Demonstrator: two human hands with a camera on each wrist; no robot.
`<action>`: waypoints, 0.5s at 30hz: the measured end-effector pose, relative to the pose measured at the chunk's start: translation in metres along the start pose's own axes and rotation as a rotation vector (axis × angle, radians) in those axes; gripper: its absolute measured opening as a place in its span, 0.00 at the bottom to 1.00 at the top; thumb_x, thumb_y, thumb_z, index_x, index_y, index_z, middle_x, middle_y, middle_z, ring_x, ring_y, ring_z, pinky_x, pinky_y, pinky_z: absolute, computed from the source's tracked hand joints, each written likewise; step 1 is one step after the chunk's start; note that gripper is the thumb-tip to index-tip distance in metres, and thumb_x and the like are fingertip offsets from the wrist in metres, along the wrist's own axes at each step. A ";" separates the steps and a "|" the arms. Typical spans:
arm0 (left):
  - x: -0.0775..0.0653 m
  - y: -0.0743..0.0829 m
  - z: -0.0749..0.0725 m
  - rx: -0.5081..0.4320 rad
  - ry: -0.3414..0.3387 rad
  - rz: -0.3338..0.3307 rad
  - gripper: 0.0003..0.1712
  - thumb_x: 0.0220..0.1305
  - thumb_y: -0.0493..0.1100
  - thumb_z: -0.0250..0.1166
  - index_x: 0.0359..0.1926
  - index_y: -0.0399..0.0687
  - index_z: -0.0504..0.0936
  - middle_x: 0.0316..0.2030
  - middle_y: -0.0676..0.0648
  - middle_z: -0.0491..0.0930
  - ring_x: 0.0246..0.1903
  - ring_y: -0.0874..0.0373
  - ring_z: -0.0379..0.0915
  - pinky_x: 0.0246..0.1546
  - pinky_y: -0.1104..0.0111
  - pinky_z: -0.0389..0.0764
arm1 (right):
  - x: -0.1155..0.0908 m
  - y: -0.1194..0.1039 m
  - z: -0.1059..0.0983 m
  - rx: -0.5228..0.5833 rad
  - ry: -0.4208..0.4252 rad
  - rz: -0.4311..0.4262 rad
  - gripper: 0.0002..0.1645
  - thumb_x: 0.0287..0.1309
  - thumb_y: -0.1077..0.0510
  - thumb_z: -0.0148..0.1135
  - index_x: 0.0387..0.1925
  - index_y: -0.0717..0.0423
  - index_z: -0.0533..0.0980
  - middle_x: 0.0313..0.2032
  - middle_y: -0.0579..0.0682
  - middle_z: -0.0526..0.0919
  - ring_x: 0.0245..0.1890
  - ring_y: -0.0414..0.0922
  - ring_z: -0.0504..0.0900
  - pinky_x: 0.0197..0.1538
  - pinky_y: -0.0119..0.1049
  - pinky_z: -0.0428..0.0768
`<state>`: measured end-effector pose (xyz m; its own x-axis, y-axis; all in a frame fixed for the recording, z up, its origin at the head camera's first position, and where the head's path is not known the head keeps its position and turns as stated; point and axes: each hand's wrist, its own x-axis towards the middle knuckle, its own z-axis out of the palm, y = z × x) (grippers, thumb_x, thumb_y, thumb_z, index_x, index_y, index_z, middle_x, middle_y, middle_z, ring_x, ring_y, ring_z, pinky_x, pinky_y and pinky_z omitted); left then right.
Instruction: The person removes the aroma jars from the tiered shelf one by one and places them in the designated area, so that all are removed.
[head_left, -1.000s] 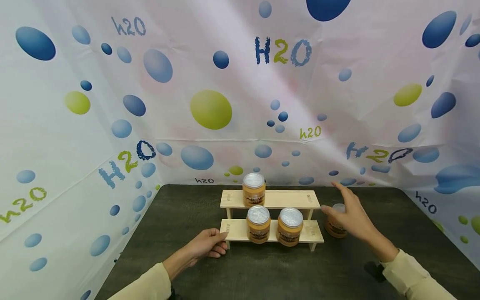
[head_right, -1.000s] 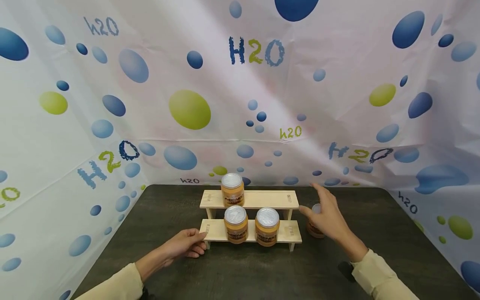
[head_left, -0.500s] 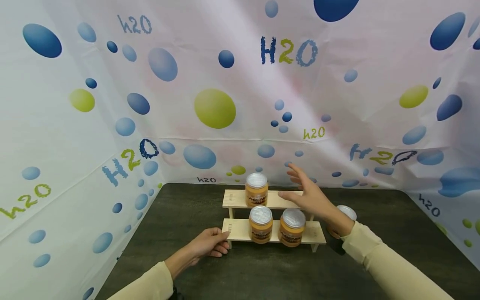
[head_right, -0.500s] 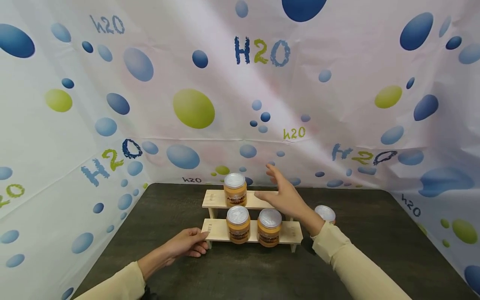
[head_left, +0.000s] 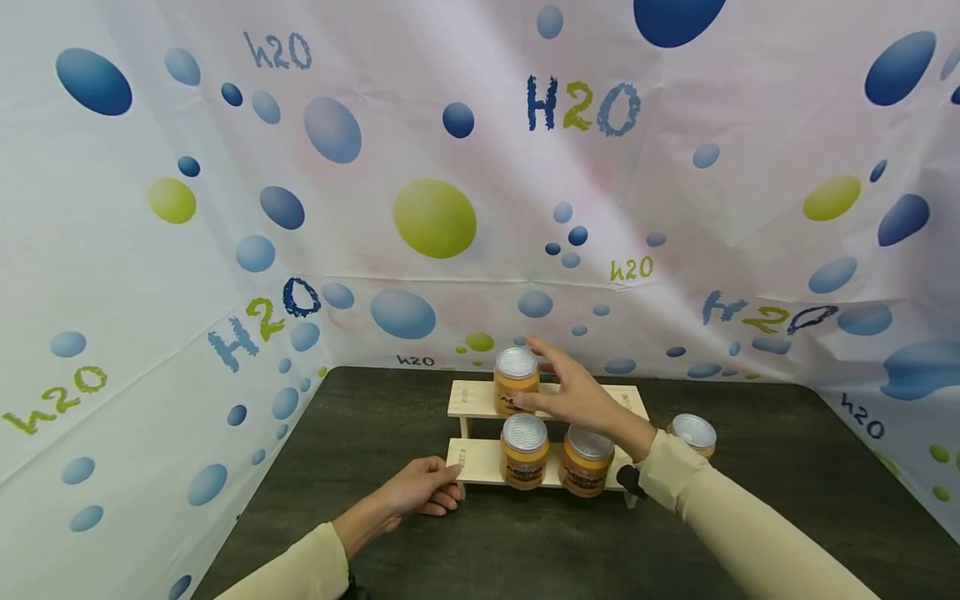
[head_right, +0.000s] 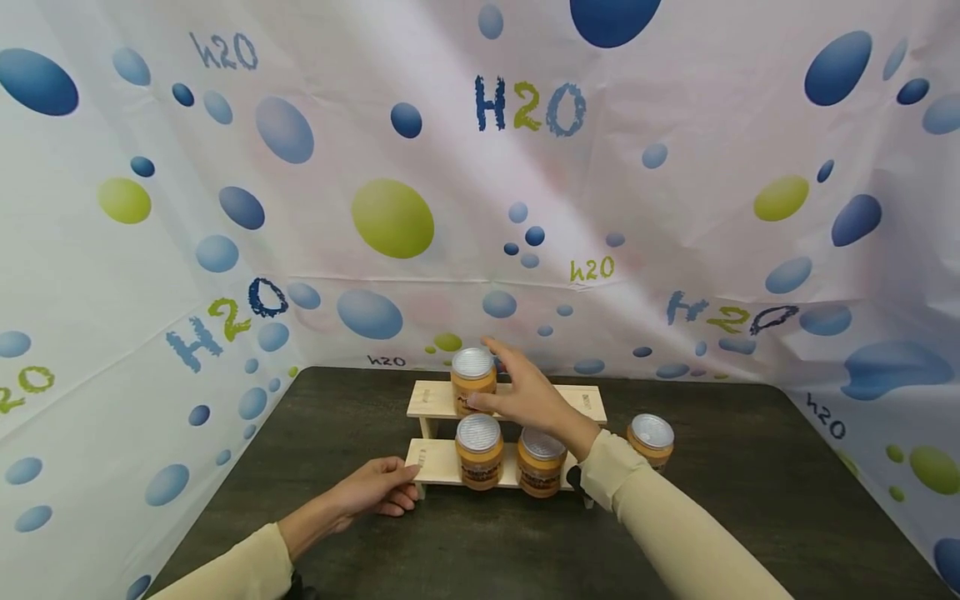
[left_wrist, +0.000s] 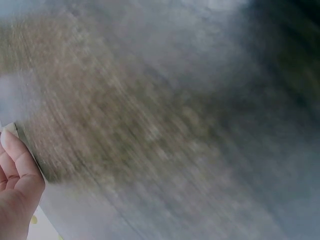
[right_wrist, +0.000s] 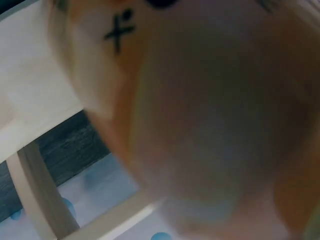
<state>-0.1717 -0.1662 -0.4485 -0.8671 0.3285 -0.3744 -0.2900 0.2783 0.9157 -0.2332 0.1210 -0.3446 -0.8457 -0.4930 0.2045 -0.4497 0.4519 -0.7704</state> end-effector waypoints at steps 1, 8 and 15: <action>0.000 0.000 0.000 0.000 0.000 0.000 0.20 0.75 0.56 0.56 0.39 0.43 0.76 0.33 0.50 0.82 0.29 0.64 0.80 0.33 0.70 0.83 | 0.001 0.001 0.002 0.008 -0.006 -0.011 0.53 0.60 0.47 0.72 0.79 0.42 0.51 0.73 0.58 0.61 0.68 0.63 0.68 0.64 0.66 0.71; -0.001 0.002 0.000 -0.003 -0.019 0.007 0.20 0.75 0.56 0.56 0.38 0.43 0.76 0.32 0.51 0.82 0.28 0.65 0.80 0.32 0.72 0.83 | 0.004 0.007 0.010 0.007 -0.014 -0.064 0.51 0.59 0.53 0.73 0.77 0.50 0.55 0.69 0.58 0.65 0.65 0.58 0.73 0.62 0.61 0.74; -0.002 0.004 -0.001 -0.003 -0.015 0.004 0.19 0.76 0.56 0.56 0.37 0.44 0.76 0.31 0.51 0.82 0.28 0.65 0.80 0.32 0.72 0.83 | 0.003 0.004 0.011 -0.008 0.008 -0.083 0.49 0.60 0.52 0.72 0.76 0.51 0.57 0.67 0.60 0.68 0.61 0.58 0.75 0.58 0.59 0.77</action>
<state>-0.1713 -0.1663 -0.4444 -0.8623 0.3429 -0.3726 -0.2877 0.2738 0.9177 -0.2348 0.1132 -0.3539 -0.8076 -0.5230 0.2725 -0.5207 0.4155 -0.7458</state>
